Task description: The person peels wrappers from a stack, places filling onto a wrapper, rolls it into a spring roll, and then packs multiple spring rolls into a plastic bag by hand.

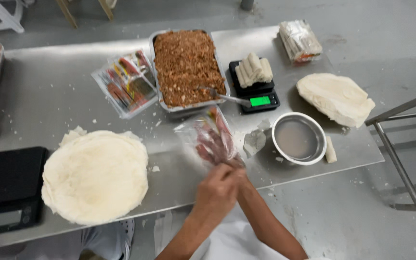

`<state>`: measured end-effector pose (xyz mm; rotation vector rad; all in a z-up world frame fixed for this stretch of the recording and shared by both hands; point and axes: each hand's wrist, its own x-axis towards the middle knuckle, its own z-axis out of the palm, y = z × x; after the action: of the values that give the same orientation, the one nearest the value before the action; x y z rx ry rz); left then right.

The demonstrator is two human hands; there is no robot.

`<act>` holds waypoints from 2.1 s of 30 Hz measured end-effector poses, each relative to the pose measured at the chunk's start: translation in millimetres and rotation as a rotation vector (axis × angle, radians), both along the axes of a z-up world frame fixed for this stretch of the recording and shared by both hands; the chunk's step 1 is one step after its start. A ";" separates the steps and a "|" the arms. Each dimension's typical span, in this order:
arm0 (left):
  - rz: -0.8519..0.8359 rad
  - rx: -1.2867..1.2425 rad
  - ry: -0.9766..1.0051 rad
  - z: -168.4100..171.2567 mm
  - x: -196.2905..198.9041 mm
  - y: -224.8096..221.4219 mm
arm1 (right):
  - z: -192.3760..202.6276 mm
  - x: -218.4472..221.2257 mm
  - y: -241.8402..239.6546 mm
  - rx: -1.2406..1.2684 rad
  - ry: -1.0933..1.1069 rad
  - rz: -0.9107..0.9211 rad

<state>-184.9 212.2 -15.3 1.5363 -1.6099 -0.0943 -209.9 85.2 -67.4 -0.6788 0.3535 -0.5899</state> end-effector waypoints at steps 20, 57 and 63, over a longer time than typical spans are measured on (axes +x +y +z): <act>0.421 0.222 -0.208 -24.0 131.2 -106.3 | 77.5 -117.4 -156.0 -0.778 0.898 0.059; -0.348 0.079 1.459 -39.2 87.0 -308.6 | 71.9 -64.0 -231.8 -0.665 0.492 -0.419; -0.291 -0.077 1.863 -40.8 103.2 -296.6 | 63.8 -75.9 -204.4 -0.496 0.411 -0.471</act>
<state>-81.7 -84.4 -56.1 0.5104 -0.2283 -1.1842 -285.8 -119.2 -3.6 -1.2155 0.7762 -1.0047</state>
